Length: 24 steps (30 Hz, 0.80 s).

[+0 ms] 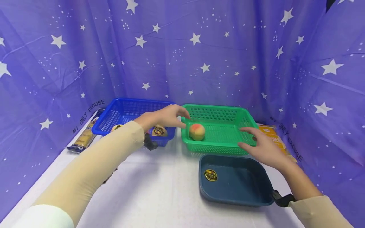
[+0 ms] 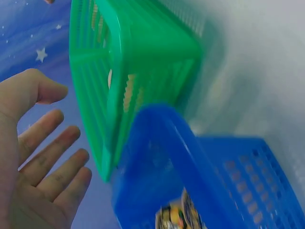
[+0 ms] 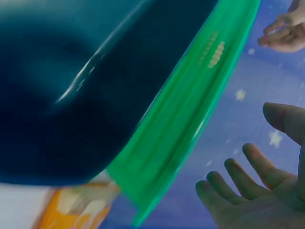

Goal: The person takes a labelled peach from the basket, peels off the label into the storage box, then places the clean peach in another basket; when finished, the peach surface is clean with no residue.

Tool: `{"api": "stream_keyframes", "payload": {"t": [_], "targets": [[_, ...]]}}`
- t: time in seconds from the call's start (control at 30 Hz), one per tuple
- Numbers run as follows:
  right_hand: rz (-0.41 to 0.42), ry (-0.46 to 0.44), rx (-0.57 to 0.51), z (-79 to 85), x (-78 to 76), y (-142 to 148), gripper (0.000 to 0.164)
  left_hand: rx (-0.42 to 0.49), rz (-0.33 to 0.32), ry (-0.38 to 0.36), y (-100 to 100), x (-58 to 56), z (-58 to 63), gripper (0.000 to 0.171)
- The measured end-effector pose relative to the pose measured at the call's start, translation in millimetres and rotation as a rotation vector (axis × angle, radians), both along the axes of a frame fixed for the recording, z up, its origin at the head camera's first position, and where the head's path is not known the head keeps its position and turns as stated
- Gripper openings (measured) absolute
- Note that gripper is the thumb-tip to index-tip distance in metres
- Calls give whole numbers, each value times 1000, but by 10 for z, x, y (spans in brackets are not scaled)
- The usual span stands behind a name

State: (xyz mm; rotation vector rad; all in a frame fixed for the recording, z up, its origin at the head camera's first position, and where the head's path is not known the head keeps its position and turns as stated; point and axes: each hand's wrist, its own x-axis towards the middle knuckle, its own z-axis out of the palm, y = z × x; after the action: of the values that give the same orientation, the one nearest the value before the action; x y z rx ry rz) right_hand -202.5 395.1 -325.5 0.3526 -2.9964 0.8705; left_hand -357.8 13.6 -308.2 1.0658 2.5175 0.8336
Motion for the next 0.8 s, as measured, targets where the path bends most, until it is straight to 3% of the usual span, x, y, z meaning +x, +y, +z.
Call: {"api": "stream_keyframes", "payload": {"t": [0.3,0.53,0.8], "targets": [[57,55,-66,51,98,-611,63,-28,124,36,-537,-58,-21,57],[50,0,-174,91,100,-1101,66,-77,184,23,-964,-103,-119,65],[76,-80,-347,14,45,-1510,63,-165,257,-44,-1368,-134,-182,71]]}}
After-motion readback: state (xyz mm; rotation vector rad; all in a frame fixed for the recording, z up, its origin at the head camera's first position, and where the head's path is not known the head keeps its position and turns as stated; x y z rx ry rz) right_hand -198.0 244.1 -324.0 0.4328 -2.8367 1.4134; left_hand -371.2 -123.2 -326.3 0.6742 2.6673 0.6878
